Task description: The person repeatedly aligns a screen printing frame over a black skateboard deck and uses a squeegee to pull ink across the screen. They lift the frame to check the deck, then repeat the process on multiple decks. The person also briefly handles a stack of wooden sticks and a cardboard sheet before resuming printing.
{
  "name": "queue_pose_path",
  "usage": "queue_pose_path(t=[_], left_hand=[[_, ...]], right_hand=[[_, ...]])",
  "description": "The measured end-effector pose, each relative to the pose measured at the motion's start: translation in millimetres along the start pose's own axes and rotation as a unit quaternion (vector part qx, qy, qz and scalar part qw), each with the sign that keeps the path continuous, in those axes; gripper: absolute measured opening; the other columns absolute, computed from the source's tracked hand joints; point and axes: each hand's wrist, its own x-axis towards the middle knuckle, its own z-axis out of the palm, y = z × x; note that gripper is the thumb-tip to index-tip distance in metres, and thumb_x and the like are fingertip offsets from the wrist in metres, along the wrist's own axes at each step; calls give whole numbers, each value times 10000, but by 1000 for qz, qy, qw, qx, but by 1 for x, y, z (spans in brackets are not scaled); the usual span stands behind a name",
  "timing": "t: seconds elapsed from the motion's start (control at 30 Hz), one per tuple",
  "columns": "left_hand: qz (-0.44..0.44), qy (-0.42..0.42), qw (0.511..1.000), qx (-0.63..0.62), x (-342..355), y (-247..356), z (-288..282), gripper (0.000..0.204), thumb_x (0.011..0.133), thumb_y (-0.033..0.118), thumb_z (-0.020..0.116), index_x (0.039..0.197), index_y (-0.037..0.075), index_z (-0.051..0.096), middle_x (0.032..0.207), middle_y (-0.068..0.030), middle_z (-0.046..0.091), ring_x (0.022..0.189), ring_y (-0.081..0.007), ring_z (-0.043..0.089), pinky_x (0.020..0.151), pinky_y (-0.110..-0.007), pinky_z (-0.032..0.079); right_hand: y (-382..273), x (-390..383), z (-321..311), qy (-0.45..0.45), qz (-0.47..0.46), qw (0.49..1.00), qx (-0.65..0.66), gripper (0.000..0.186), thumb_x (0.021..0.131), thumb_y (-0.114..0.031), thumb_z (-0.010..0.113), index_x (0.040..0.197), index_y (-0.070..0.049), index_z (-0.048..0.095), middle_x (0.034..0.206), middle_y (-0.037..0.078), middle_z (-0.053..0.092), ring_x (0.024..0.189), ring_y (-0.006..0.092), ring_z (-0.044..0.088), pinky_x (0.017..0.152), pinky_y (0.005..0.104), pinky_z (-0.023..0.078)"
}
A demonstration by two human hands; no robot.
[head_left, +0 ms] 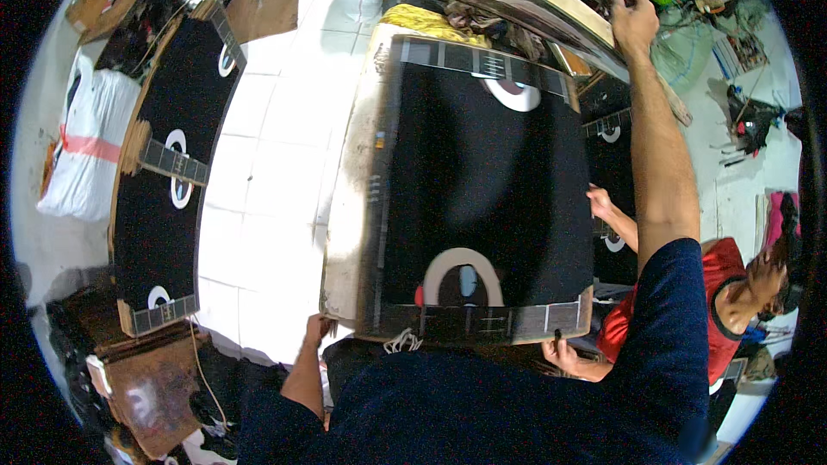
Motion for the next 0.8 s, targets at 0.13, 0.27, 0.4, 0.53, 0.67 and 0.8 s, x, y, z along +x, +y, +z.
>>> queue_pose_path(t=[0.13, 0.27, 0.4, 0.53, 0.67, 0.8], left_hand=[[-13, 180, 963, -200, -43, 8, 49, 456, 1002, 395, 692, 1109, -43, 757, 863, -81, 755, 802, -153, 656, 716, -308, 512], [-149, 158, 907, -360, -30, 25, 37, 477, 942, 434, 761, 1151, 5, 771, 899, -82, 770, 873, -133, 691, 728, -311, 539], [-98, 122, 988, 15, -11, 23, 17, 517, 928, 518, 677, 1254, 120, 732, 995, -159, 763, 930, -320, 733, 754, -450, 570], [137, 159, 945, 251, -6, 23, 10, 521, 906, 316, 655, 1394, 140, 609, 1075, -116, 707, 888, -341, 687, 739, -509, 545], [99, 236, 934, 249, -9, 32, 14, 454, 892, 195, 664, 1329, 77, 640, 1016, -122, 708, 863, -318, 693, 736, -465, 547], [8, 312, 946, 83, -10, 36, 22, 412, 895, 256, 708, 1255, 57, 685, 1031, -145, 740, 945, -355, 715, 845, -481, 560]], right_hand=[[7, 5, 1, 8, -15, 1000, -1, 442, 874, -445, 752, 1268, -250, 711, 1071, 129, 768, 967, 352, 732, 854, 437, 549], [12, 6, 4, -35, 35, 999, 12, 444, 897, -452, 753, 1279, -233, 702, 1093, 127, 764, 974, 324, 733, 868, 422, 542], [14, 1, 4, -47, 48, 998, -7, 440, 911, -432, 755, 1268, -183, 691, 1041, 135, 760, 919, 332, 718, 843, 417, 532], [17, -6, 4, -52, 29, 998, -4, 431, 924, -394, 758, 1263, -139, 685, 1020, 129, 761, 904, 293, 714, 850, 412, 530], [23, -5, 5, -35, -31, 997, 55, 366, 944, -239, 738, 1286, -122, 685, 994, 113, 744, 798, 172, 642, 777, 337, 514], [27, 2, 6, -63, 18, 997, 45, 342, 956, -217, 724, 1262, -67, 695, 962, 93, 704, 802, 205, 612, 790, 332, 493]])
